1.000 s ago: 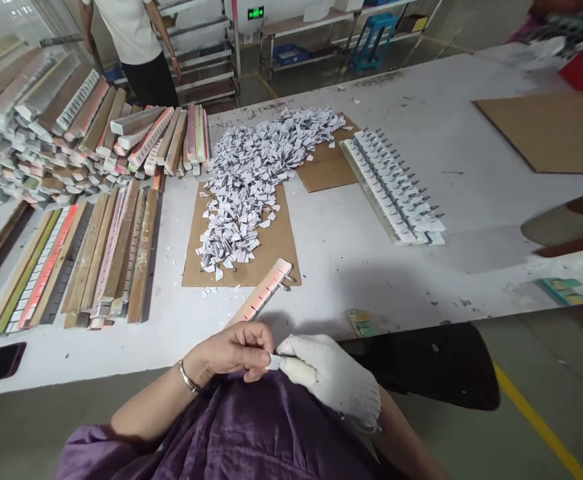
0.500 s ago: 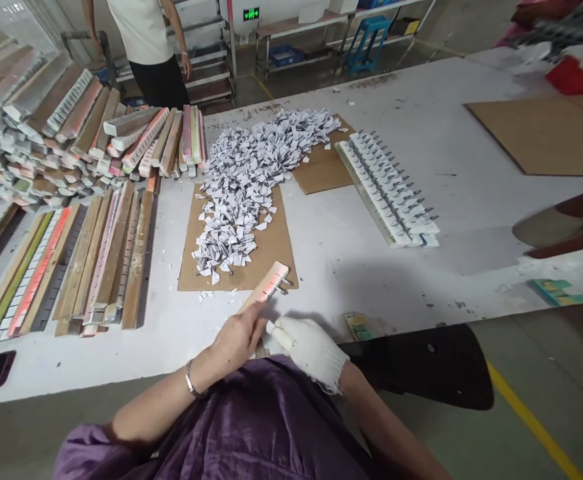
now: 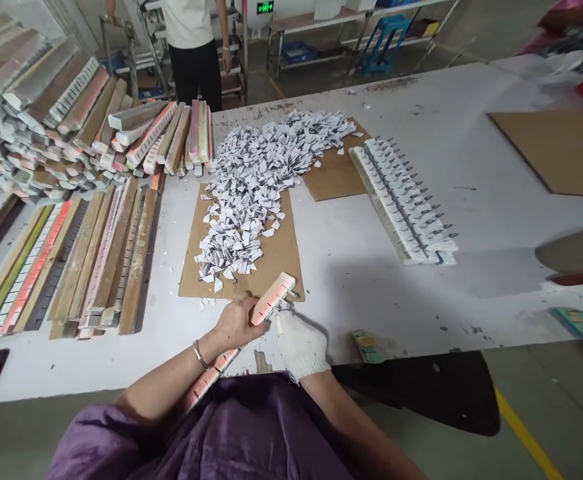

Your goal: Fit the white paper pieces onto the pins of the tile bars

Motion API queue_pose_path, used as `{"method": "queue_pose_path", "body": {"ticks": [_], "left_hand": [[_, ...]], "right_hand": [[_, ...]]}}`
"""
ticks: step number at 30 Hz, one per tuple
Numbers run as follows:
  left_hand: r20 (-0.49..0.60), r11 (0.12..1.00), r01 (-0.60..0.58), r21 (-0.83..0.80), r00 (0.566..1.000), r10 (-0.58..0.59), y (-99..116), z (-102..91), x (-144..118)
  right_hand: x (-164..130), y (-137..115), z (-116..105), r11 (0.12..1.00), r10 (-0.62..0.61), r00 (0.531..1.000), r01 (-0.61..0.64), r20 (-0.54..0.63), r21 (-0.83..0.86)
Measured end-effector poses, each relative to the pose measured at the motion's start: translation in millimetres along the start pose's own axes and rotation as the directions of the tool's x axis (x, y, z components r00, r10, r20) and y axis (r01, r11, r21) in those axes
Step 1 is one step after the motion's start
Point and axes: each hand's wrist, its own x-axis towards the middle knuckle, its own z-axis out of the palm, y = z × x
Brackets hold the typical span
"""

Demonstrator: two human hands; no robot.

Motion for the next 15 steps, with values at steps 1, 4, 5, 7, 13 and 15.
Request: {"method": "queue_pose_path", "body": {"ticks": [1,4,5,7,13,15], "left_hand": [[0.001,1.000,0.005,0.001,1.000,-0.005,-0.4,1.1,-0.4],[0.006,1.000,-0.002,0.002,1.000,0.002,-2.2,4.3,-0.7],[0.009,1.000,-0.010,0.003,1.000,0.010,-2.8,5.1,-0.7],[0.011,1.000,-0.023,-0.001,1.000,0.023,-3.6,6.2,-0.6],[-0.002,0.997,-0.066,-0.026,0.998,0.066,-6.4,8.3,-0.2],[0.007,0.997,-0.076,-0.014,0.997,0.076,-7.5,9.4,0.1]], "right_hand": [[1.5,-1.1,-3.6,1.000,0.022,0.998,-0.021,0.054,-0.003],[5.9,-5.7,-14.3,0.999,0.029,0.986,-0.026,0.167,-0.022],[7.2,-7.0,-16.3,0.999,0.022,0.984,-0.016,0.175,-0.036],[9.9,-8.6,-17.3,0.997,0.014,0.987,-0.002,0.160,-0.073],[14.8,-4.2,-13.8,0.990,-0.060,0.994,0.072,0.094,-0.125],[13.1,-0.8,-14.2,0.988,-0.113,0.992,0.117,0.050,-0.103]]}}
